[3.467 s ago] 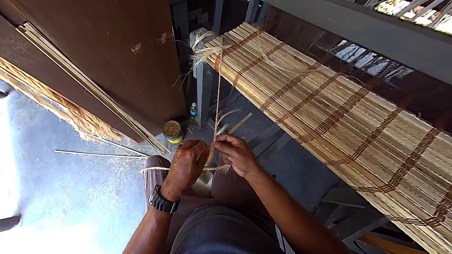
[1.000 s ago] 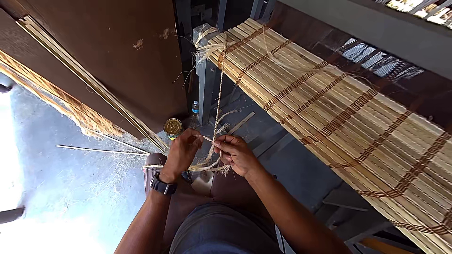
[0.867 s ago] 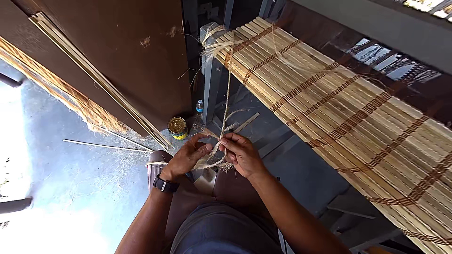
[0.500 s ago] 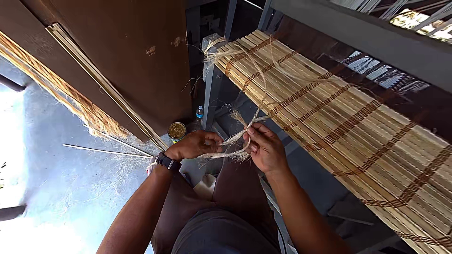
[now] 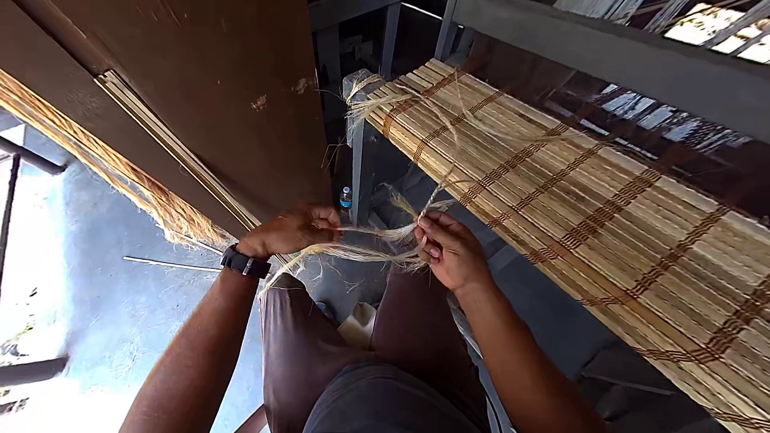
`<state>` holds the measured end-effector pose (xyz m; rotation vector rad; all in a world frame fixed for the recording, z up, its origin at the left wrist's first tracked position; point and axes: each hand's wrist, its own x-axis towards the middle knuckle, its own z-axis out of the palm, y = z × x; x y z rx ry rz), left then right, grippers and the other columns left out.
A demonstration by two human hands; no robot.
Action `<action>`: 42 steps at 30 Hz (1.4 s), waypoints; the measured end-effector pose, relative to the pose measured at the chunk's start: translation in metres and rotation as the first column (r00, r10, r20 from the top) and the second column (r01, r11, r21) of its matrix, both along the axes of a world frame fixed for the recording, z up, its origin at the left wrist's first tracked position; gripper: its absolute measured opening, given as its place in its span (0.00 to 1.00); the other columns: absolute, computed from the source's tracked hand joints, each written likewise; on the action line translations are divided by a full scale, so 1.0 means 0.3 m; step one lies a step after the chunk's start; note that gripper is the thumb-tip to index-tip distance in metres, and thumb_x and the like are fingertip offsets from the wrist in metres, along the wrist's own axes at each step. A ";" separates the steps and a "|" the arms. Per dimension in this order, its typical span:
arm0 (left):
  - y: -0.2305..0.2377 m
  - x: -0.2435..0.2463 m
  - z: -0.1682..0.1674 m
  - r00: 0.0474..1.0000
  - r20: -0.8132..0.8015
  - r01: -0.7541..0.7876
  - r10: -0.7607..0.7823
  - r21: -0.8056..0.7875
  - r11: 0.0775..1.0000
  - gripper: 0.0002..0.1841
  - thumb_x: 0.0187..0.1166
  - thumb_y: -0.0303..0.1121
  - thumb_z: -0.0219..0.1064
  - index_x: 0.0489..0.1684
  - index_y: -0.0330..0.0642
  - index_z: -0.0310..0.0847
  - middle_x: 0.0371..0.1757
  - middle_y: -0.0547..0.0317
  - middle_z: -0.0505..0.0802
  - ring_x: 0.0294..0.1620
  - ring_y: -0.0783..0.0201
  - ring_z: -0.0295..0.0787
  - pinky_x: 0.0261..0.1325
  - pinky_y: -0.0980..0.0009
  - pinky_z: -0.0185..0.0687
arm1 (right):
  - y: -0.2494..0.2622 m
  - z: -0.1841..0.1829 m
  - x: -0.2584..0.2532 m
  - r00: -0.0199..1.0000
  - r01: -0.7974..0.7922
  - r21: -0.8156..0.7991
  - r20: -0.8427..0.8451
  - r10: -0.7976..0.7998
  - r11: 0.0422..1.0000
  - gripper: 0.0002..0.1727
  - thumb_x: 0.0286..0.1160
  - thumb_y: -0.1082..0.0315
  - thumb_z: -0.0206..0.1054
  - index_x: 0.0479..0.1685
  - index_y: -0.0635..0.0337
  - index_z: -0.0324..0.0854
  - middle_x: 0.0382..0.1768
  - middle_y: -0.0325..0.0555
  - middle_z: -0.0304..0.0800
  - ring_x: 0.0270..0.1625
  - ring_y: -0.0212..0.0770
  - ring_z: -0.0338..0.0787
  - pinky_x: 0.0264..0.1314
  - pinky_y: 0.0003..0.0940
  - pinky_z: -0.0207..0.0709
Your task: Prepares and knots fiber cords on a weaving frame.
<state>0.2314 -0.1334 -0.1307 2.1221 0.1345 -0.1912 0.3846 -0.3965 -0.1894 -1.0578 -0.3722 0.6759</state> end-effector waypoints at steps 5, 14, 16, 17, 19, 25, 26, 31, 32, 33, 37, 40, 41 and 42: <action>-0.027 0.049 -0.079 0.999 -0.044 0.016 -0.017 -0.033 0.999 0.21 0.84 0.37 0.68 0.73 0.42 0.77 0.55 0.54 0.93 0.54 0.63 0.92 0.61 0.61 0.88 | 0.013 0.154 0.074 0.979 0.133 0.161 0.133 -0.155 0.978 0.11 0.90 0.67 0.55 0.47 0.51 0.86 0.32 0.33 0.86 0.19 0.23 0.73 0.21 0.17 0.71; -0.118 0.091 -0.208 0.924 0.263 -0.211 0.276 -0.249 0.945 0.29 0.78 0.35 0.74 0.81 0.47 0.74 0.66 0.51 0.88 0.58 0.58 0.91 0.61 0.59 0.89 | 0.130 0.375 0.185 0.914 0.314 0.253 0.179 -0.364 0.915 0.07 0.90 0.70 0.58 0.46 0.57 0.81 0.33 0.39 0.92 0.17 0.27 0.80 0.15 0.19 0.75; -0.107 0.104 -0.193 0.895 0.329 -0.260 0.302 -0.166 0.951 0.23 0.78 0.34 0.73 0.73 0.44 0.80 0.60 0.51 0.91 0.56 0.59 0.92 0.59 0.58 0.90 | 0.164 0.385 0.206 0.899 0.328 0.202 0.233 -0.371 0.923 0.05 0.88 0.71 0.59 0.46 0.58 0.81 0.33 0.40 0.93 0.15 0.26 0.78 0.12 0.18 0.71; -0.099 0.110 -0.168 0.863 0.384 -0.305 0.327 -0.120 0.945 0.23 0.78 0.35 0.73 0.73 0.45 0.81 0.63 0.51 0.89 0.58 0.58 0.91 0.60 0.57 0.91 | 0.181 0.389 0.207 0.900 0.323 0.171 0.250 -0.358 0.931 0.05 0.88 0.72 0.60 0.46 0.58 0.81 0.34 0.39 0.93 0.14 0.25 0.76 0.11 0.17 0.67; -0.093 0.120 -0.082 0.785 0.513 -0.402 0.348 -0.007 0.916 0.27 0.78 0.39 0.75 0.77 0.47 0.78 0.75 0.49 0.81 0.68 0.54 0.84 0.64 0.53 0.87 | 0.213 0.394 0.195 0.917 0.288 0.128 0.249 -0.312 0.949 0.05 0.87 0.72 0.59 0.48 0.60 0.81 0.34 0.40 0.93 0.13 0.24 0.74 0.10 0.16 0.63; -0.169 0.180 0.095 0.854 0.481 -0.296 0.199 0.135 0.946 0.32 0.75 0.37 0.78 0.80 0.46 0.73 0.61 0.49 0.91 0.57 0.52 0.90 0.58 0.50 0.88 | 0.307 0.368 0.141 0.963 0.196 0.095 0.170 -0.210 0.976 0.05 0.87 0.74 0.60 0.47 0.62 0.81 0.34 0.43 0.93 0.17 0.26 0.82 0.10 0.17 0.67; -0.168 0.184 0.090 0.869 0.453 -0.276 0.201 0.106 0.955 0.24 0.78 0.36 0.75 0.73 0.45 0.78 0.49 0.50 0.92 0.46 0.54 0.92 0.48 0.54 0.89 | 0.321 0.357 0.137 0.962 0.204 0.091 0.164 -0.217 0.975 0.04 0.86 0.74 0.61 0.48 0.63 0.81 0.34 0.44 0.94 0.17 0.27 0.83 0.09 0.17 0.66; -0.011 0.136 0.139 0.919 0.255 -0.273 0.300 -0.136 0.952 0.11 0.84 0.31 0.66 0.59 0.39 0.85 0.39 0.53 0.91 0.27 0.63 0.85 0.30 0.67 0.85 | 0.351 0.235 0.210 0.876 0.390 0.077 0.275 -0.396 0.917 0.04 0.81 0.76 0.65 0.48 0.66 0.80 0.30 0.43 0.92 0.15 0.26 0.77 0.13 0.18 0.68; 0.043 0.102 0.159 0.917 0.237 -0.295 0.322 -0.143 0.945 0.12 0.83 0.31 0.66 0.60 0.41 0.85 0.41 0.55 0.92 0.28 0.65 0.85 0.30 0.68 0.85 | 0.345 0.215 0.232 0.848 0.433 0.074 0.303 -0.434 0.898 0.04 0.81 0.75 0.65 0.48 0.65 0.80 0.31 0.41 0.92 0.15 0.26 0.75 0.14 0.19 0.68; 0.098 0.058 0.182 0.911 0.232 -0.315 0.340 -0.136 0.939 0.12 0.83 0.31 0.66 0.60 0.43 0.86 0.42 0.57 0.92 0.30 0.67 0.85 0.31 0.70 0.84 | 0.337 0.200 0.252 0.822 0.466 0.074 0.333 -0.463 0.882 0.04 0.80 0.75 0.65 0.48 0.65 0.81 0.31 0.40 0.91 0.15 0.25 0.75 0.15 0.19 0.68; 0.293 -0.148 0.257 0.870 0.274 -0.415 0.410 -0.039 0.909 0.08 0.79 0.28 0.67 0.50 0.42 0.88 0.40 0.62 0.93 0.37 0.71 0.88 0.45 0.73 0.87 | 0.302 0.191 0.298 0.753 0.535 0.072 0.410 -0.514 0.842 0.05 0.81 0.73 0.65 0.49 0.62 0.81 0.32 0.37 0.91 0.19 0.25 0.77 0.18 0.20 0.70; 0.389 -0.318 0.310 0.816 0.257 -0.546 0.518 0.048 0.836 0.07 0.80 0.24 0.67 0.50 0.40 0.88 0.41 0.61 0.94 0.36 0.70 0.90 0.45 0.72 0.90 | 0.286 0.215 0.319 0.725 0.566 0.092 0.419 -0.547 0.820 0.04 0.80 0.73 0.66 0.48 0.61 0.82 0.30 0.35 0.91 0.18 0.24 0.77 0.17 0.20 0.68; 0.414 -0.378 0.322 0.787 0.254 -0.597 0.562 0.080 0.798 0.07 0.80 0.25 0.67 0.49 0.41 0.87 0.39 0.62 0.93 0.34 0.71 0.88 0.41 0.73 0.88 | 0.279 0.227 0.328 0.718 0.575 0.096 0.417 -0.557 0.813 0.04 0.80 0.73 0.66 0.47 0.60 0.82 0.30 0.34 0.91 0.18 0.24 0.77 0.17 0.19 0.67; 0.438 -0.442 0.334 0.751 0.260 -0.647 0.607 0.106 0.755 0.06 0.80 0.26 0.67 0.49 0.41 0.87 0.37 0.62 0.93 0.32 0.72 0.88 0.39 0.73 0.87 | 0.273 0.239 0.339 0.712 0.584 0.099 0.416 -0.566 0.806 0.03 0.80 0.73 0.66 0.47 0.59 0.81 0.30 0.34 0.91 0.17 0.24 0.77 0.16 0.19 0.68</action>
